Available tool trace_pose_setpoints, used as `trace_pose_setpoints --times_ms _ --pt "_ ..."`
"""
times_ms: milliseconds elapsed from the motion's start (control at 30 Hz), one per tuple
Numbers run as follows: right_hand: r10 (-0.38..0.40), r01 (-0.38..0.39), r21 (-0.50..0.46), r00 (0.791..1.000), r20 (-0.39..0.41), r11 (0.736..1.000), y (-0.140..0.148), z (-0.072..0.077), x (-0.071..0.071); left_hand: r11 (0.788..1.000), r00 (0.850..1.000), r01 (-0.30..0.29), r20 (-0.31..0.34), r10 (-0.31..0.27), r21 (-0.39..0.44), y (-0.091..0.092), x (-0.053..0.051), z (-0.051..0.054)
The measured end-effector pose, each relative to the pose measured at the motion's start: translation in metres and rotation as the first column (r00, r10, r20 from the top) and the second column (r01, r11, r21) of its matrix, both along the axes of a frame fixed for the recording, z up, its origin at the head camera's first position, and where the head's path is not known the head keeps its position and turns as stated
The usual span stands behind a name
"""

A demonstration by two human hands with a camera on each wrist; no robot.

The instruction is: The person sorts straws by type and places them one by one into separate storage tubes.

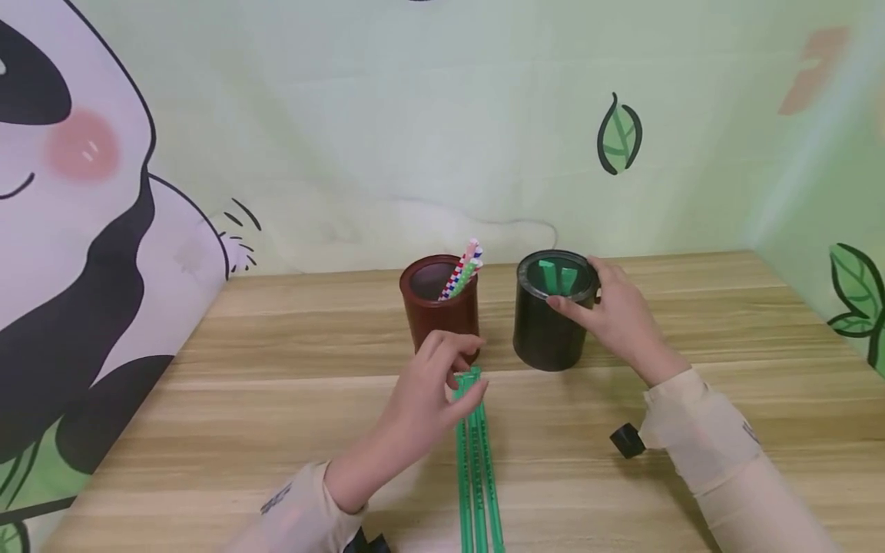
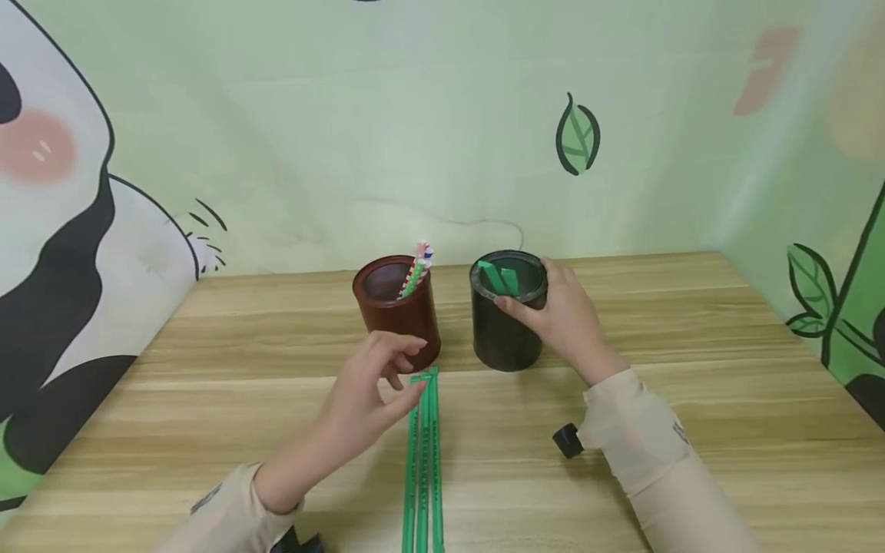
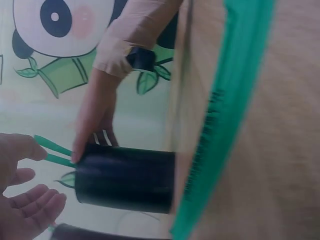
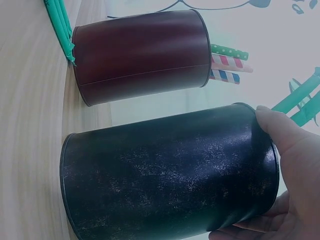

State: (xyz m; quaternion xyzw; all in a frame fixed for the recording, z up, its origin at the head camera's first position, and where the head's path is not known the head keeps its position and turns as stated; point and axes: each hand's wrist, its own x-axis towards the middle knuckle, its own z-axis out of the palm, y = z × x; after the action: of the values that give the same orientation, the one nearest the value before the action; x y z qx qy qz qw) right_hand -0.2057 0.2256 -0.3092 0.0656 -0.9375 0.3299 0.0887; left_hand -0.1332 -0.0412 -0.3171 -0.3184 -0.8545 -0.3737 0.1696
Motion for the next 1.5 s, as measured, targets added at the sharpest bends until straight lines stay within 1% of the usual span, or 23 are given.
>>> trace_pose_setpoints --times_ms 133,267,333,500,700,733,800,867,933,1000,1100,1200,1233,1300,1500 --pt "0.002 -0.002 0.003 1.000 0.002 1.000 0.000 0.000 0.000 0.999 0.996 -0.011 0.087 0.014 -0.030 -0.006 0.003 -0.010" --pt "0.000 0.000 0.005 1.000 0.013 1.000 0.000 0.001 0.000 0.998 0.983 -0.024 0.183 0.033 -0.054 -0.012 0.005 -0.019" --pt "-0.001 0.001 0.009 1.000 0.018 1.000 0.000 0.001 0.000 0.997 0.973 -0.026 0.228 0.042 -0.070 -0.014 0.006 -0.023" --pt "0.004 -0.004 0.009 1.000 0.024 1.000 0.000 0.001 0.000 0.995 0.947 -0.024 0.316 0.054 -0.095 -0.018 0.007 -0.033" --pt "0.008 -0.008 0.004 1.000 0.016 1.000 0.000 -0.001 0.000 0.991 0.915 -0.038 0.394 0.087 -0.132 -0.019 0.005 -0.044" --pt "0.007 -0.007 0.002 1.000 0.015 1.000 0.000 -0.001 0.000 0.990 0.911 -0.039 0.403 0.090 -0.132 -0.019 0.005 -0.046" --pt "0.008 -0.008 0.002 1.000 0.012 1.000 0.000 -0.001 0.000 0.991 0.897 -0.042 0.431 0.094 -0.129 -0.019 0.004 -0.049" --pt "0.008 -0.008 0.002 1.000 0.013 1.000 0.000 -0.001 0.000 0.991 0.881 -0.044 0.463 0.098 -0.126 -0.019 0.003 -0.052" --pt "0.008 -0.008 0.003 1.000 0.010 1.000 0.000 -0.001 0.000 0.994 0.852 -0.037 0.517 0.086 -0.104 -0.019 0.002 -0.055" --pt "0.007 -0.007 0.006 1.000 0.009 1.000 0.000 -0.001 0.000 0.996 0.819 -0.036 0.569 0.077 -0.083 -0.018 0.001 -0.057" --pt "0.002 -0.002 0.009 1.000 0.005 1.000 0.001 -0.001 0.000 0.999 0.762 -0.041 0.646 0.047 -0.025 -0.016 0.000 -0.061" --pt "0.000 0.000 0.014 1.000 0.006 1.000 0.001 0.000 0.000 0.998 0.736 -0.057 0.676 0.039 0.005 -0.013 -0.001 -0.064" --pt "0.000 0.000 0.014 1.000 0.007 1.000 0.001 0.000 0.000 0.998 0.734 -0.063 0.678 0.043 0.004 -0.013 -0.001 -0.065" --pt "0.003 -0.003 0.011 1.000 0.007 1.000 0.001 0.000 0.000 0.998 0.739 -0.070 0.672 0.054 -0.004 -0.012 -0.002 -0.066" --pt "0.007 -0.007 0.018 1.000 0.011 1.000 0.000 0.000 0.001 0.996 0.762 -0.079 0.642 0.083 -0.034 -0.010 -0.001 -0.068"
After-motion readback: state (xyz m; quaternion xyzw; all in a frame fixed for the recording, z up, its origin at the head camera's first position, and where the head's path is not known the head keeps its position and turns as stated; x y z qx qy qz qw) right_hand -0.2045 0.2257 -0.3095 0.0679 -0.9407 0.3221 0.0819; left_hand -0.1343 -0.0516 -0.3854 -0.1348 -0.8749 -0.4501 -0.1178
